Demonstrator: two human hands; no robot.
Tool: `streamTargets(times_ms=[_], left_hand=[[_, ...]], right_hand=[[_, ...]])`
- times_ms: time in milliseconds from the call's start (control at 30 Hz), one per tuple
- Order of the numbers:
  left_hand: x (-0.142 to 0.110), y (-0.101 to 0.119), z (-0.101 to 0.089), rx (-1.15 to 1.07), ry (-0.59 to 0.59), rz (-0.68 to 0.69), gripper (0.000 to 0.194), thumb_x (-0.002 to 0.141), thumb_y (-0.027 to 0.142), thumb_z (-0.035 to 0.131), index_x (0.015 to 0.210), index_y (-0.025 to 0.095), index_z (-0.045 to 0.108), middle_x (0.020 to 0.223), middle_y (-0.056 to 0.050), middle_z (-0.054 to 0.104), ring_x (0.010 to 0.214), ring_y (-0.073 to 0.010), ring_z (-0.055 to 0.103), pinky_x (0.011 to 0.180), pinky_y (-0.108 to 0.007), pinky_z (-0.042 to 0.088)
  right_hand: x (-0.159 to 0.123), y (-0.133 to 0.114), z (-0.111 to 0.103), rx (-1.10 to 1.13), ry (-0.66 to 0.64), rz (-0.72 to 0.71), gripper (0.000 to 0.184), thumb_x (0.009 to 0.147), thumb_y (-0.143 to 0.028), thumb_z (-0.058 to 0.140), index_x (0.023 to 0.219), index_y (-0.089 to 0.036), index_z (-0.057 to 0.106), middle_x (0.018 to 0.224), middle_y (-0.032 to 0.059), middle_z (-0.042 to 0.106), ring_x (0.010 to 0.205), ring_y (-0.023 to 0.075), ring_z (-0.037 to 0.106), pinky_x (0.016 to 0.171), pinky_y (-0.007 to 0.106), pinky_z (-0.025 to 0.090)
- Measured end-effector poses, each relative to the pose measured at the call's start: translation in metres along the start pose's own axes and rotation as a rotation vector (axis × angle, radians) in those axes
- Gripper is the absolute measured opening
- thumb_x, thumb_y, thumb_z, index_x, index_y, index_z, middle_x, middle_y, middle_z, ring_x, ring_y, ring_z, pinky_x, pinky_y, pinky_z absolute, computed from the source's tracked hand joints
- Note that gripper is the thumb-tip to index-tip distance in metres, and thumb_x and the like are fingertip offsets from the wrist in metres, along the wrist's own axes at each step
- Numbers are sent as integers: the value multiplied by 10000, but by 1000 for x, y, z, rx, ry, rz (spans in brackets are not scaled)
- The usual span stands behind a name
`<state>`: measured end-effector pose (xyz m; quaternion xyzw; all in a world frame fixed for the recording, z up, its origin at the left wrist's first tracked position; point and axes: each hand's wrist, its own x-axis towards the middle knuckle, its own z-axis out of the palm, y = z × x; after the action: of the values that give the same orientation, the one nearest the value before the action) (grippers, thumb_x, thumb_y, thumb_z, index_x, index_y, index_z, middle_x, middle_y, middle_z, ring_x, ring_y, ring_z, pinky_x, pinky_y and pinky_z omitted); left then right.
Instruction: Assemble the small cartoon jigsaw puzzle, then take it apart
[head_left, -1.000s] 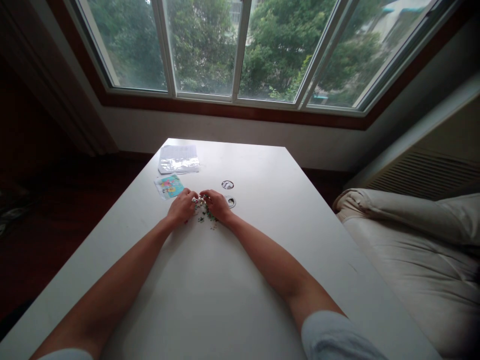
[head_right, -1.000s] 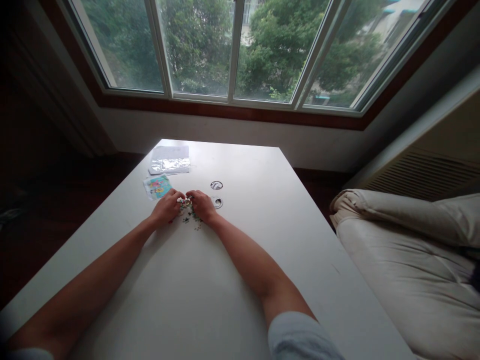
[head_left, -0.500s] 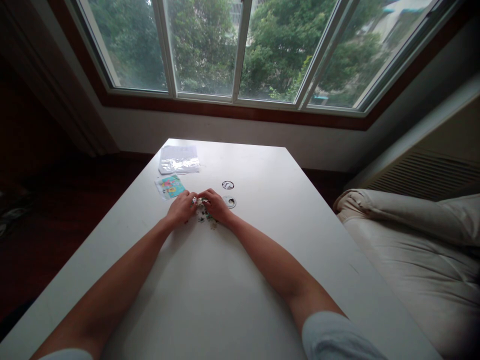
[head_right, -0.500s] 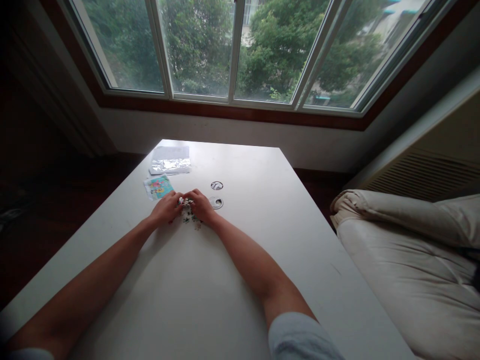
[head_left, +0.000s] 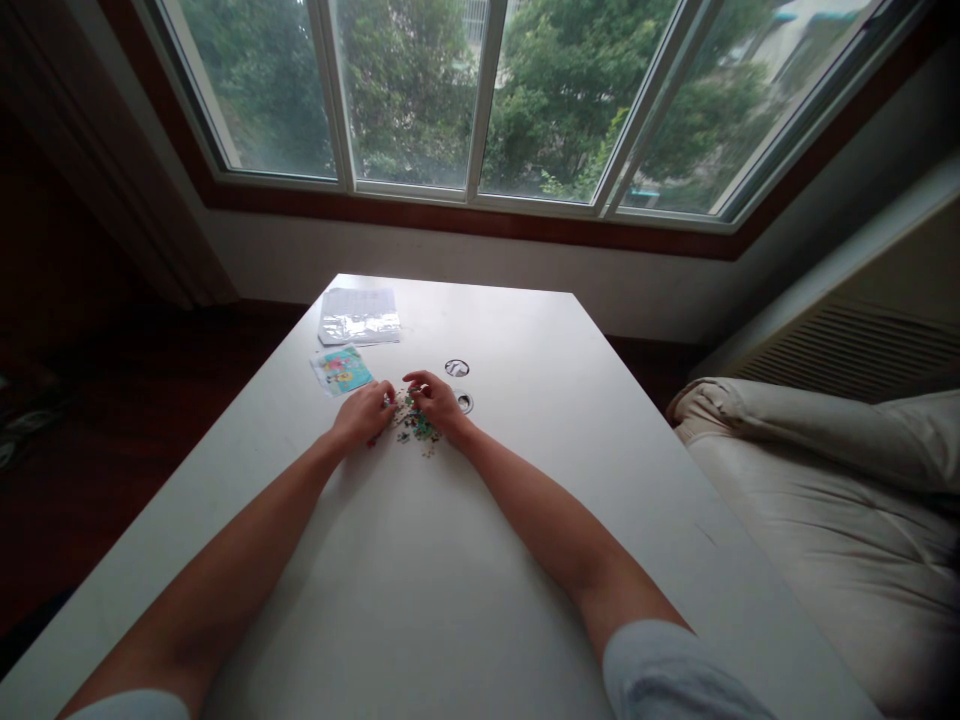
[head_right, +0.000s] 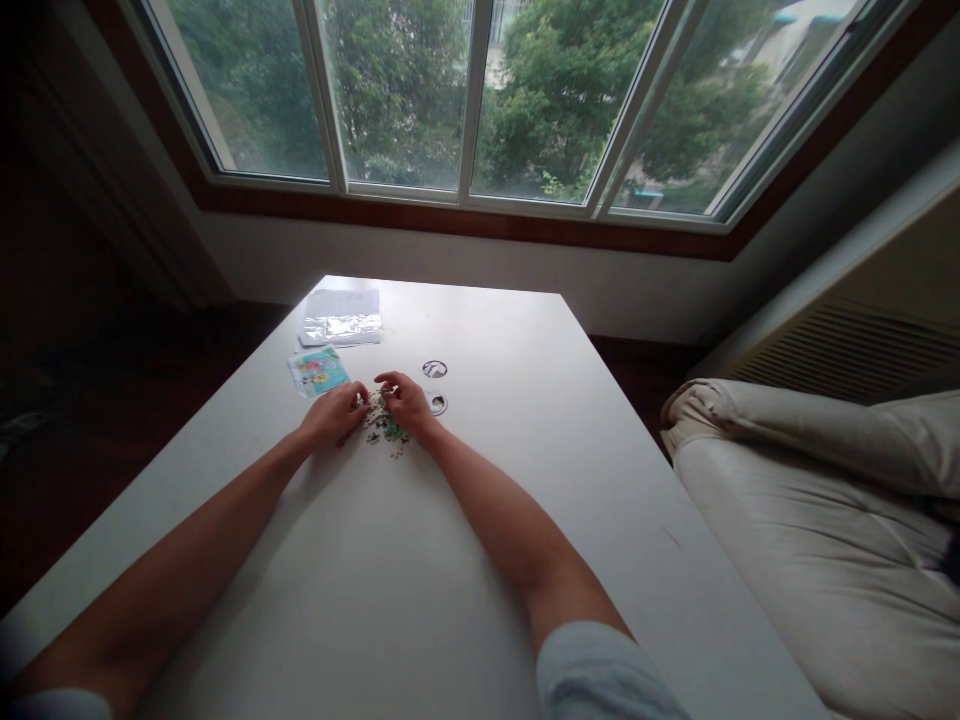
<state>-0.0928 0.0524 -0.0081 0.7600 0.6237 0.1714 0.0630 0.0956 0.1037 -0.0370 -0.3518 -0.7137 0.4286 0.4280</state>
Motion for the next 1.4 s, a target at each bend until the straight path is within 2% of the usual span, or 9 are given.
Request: streamTargets(times_ms=[300, 433, 567, 733, 867, 967, 1167, 1300, 1400], left_hand=[[-2, 2, 0, 11, 24, -10, 199, 921, 356, 575, 1070, 233, 624, 1003, -61, 654, 910, -226, 623, 761, -312, 449], [-3, 2, 1, -17, 27, -3, 419, 914, 396, 599, 1302, 240, 563, 1072, -70, 656, 966, -232, 630, 834, -323, 467], [-3, 3, 3, -4, 39, -28, 642, 907, 435, 612, 1491, 235, 437, 1147, -94, 629, 1024, -247, 620, 904, -340, 467], [-3, 4, 6, 88, 84, -3, 441, 911, 485, 594, 1265, 230, 664, 1145, -128, 609, 1142, -314, 540, 986, -407, 440], [-2, 1, 13, 37, 104, 74, 538, 926, 495, 590, 1393, 227, 574, 1384, -142, 547, 1288, -326, 462, 1096, -452, 374], [-1, 0, 17, 5, 64, 136, 557, 951, 486, 565, 1446, 235, 519, 1442, -128, 523, 1338, -308, 444, 1151, -455, 320], [-4, 9, 13, 28, 80, 132, 358, 990, 410, 499, 1265, 246, 661, 1197, -112, 612, 1135, -281, 544, 1042, -427, 405], [-5, 14, 12, 4, 96, 148, 279, 998, 349, 478, 1131, 238, 697, 1072, -97, 614, 1048, -260, 560, 999, -400, 429], [-5, 15, 13, -21, 87, 126, 262, 1007, 319, 450, 1065, 237, 692, 1028, -87, 614, 997, -246, 582, 930, -370, 454]], right_hand=[[3, 1, 0, 166, 18, 37, 322, 800, -345, 635, 1093, -216, 670, 815, -22, 635, 672, 111, 590, 629, 222, 479], [2, -1, -1, 137, 48, 11, 296, 814, -353, 626, 1065, -208, 688, 764, -28, 632, 660, 112, 559, 628, 225, 460], [0, -4, -2, 27, 99, 5, 268, 853, -354, 584, 1042, -204, 699, 856, 1, 691, 749, 135, 613, 702, 250, 493], [-1, -9, -2, -67, 136, -19, 226, 884, -352, 565, 977, -211, 716, 907, 8, 721, 819, 149, 639, 784, 270, 501], [0, -10, -3, -12, 154, -14, 254, 896, -398, 560, 979, -206, 703, 932, 21, 721, 865, 160, 649, 820, 278, 507], [2, -9, -5, 46, 167, -4, 287, 904, -437, 540, 981, -201, 684, 968, 35, 719, 909, 167, 653, 853, 288, 512], [6, -5, -6, 115, 243, 39, 322, 932, -482, 491, 948, -199, 644, 917, 32, 697, 894, 166, 650, 831, 288, 518], [5, -3, -6, -41, 310, 61, 321, 956, -464, 463, 921, -204, 649, 859, 16, 676, 822, 166, 626, 794, 286, 504], [3, -4, -7, -243, 331, 51, 276, 970, -382, 463, 957, -200, 671, 921, 30, 689, 871, 176, 619, 857, 302, 489]])
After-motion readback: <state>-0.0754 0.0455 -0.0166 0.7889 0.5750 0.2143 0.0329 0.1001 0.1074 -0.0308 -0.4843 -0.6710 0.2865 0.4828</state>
